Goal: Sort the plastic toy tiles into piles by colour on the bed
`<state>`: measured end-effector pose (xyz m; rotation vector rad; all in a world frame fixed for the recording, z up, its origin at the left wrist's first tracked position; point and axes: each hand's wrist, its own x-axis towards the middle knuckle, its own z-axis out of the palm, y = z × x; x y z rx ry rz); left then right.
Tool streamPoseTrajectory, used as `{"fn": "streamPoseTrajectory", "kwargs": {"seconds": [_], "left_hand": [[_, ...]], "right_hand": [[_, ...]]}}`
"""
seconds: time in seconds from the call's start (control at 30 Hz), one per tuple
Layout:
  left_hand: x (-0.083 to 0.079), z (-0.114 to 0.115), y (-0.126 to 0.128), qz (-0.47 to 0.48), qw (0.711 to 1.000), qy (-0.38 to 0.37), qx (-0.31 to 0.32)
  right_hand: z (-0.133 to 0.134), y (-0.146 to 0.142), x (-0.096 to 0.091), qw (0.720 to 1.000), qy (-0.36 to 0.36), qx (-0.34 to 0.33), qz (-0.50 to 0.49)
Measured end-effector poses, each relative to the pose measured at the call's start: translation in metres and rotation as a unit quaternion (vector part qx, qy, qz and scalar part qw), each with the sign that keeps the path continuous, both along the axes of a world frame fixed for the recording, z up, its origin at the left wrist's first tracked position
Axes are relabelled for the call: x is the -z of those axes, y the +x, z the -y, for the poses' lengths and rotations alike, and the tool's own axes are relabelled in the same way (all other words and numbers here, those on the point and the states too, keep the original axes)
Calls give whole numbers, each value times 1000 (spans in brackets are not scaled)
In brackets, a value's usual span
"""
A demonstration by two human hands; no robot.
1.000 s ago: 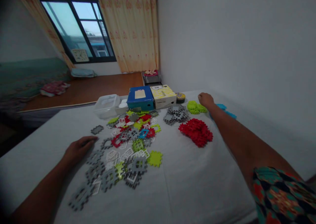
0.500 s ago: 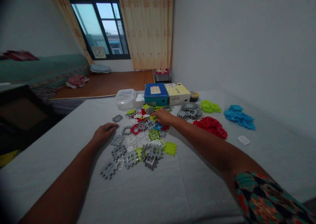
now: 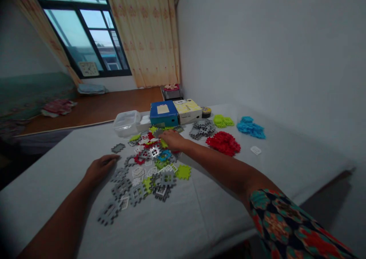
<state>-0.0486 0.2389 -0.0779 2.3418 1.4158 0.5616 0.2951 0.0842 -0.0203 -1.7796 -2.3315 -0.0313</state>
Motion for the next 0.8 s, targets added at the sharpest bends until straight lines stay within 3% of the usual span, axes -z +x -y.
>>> {"fn": "streamPoseTrajectory", "kwargs": {"seconds": [0.1, 0.2, 0.3, 0.4, 0.53, 0.8], "left_hand": [[1, -2, -1, -5, 1000, 6, -1], [2, -3, -3, -5, 1000, 8, -4], [2, -5, -4, 0, 1000, 1, -5], [1, -6, -5, 1, 1000, -1, -11], [0, -6, -5, -4, 1000, 0, -12], [2, -5, -7, -32, 999, 16, -17]], "right_hand": [[15, 11, -6, 998, 37, 41, 33], [27, 46, -11, 994, 87, 65, 15], [39, 113, -17, 981, 120, 151, -28], [61, 189, -24, 933, 99, 340, -59], [89, 260, -26, 902, 77, 419, -63], [94, 307, 5, 875, 14, 479, -66]]}}
